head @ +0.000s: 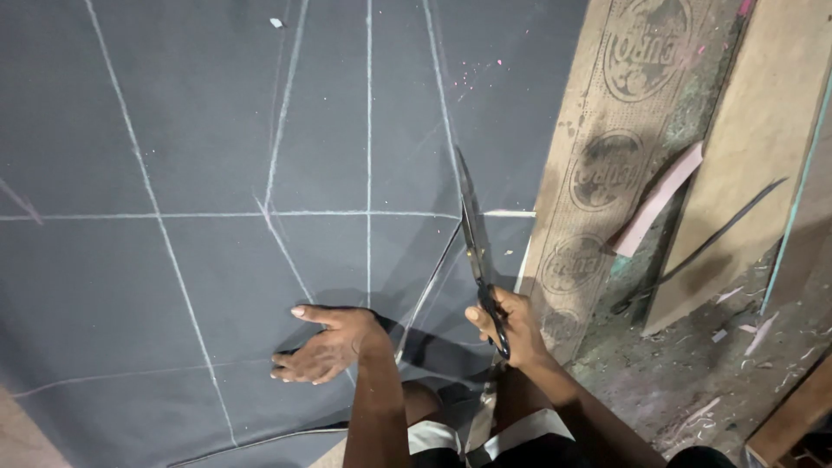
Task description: The person cuts along chalk lines on a piece of gray fabric using shears, holding the material steady by hand while following the marked pattern.
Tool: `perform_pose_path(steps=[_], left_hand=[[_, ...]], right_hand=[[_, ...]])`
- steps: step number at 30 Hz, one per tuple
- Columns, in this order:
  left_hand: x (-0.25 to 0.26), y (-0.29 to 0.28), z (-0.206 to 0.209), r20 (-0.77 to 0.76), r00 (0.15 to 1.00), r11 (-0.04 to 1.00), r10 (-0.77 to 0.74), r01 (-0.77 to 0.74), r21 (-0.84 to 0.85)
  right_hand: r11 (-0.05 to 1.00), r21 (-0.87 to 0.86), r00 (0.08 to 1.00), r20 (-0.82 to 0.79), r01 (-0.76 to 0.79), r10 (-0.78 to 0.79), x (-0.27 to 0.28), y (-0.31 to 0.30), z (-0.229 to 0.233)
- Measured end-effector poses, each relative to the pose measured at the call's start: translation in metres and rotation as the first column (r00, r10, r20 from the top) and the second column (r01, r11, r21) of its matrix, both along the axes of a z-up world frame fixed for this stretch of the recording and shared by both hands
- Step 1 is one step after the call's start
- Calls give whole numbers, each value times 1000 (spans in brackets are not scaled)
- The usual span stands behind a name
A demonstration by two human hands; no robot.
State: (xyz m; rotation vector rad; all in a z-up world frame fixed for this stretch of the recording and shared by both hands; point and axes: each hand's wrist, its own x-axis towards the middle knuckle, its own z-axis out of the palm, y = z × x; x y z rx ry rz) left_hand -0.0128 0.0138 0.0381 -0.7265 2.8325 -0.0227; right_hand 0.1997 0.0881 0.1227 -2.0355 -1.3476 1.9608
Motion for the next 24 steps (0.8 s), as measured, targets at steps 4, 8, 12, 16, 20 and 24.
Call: perform_pose_path(steps=[4, 8, 12, 16, 20, 24], left_hand=[[3, -2, 0, -30, 1000, 1000, -8, 8, -5], [4, -2, -5, -52, 998, 999, -36, 36, -10], [5, -4, 3, -106, 994, 1000, -14, 15, 15], [27, -34, -10, -229, 944, 939, -236, 282, 197], [64, 6, 45, -488, 731, 338, -478, 665, 666], [72, 52, 61, -312, 436, 235, -844, 824, 515]], right_hand=[[999, 38, 1000, 2, -25, 25, 3, 2, 1], [999, 17, 999, 17, -37, 37, 10, 1, -1], [1000, 15, 982, -190, 1, 2, 21, -15, -2], [997, 58, 982, -176, -58, 67, 31, -24, -10], [1000, -2, 988, -153, -19, 18, 27, -22, -9], [999, 7, 995, -94, -31, 32, 10, -6, -4]])
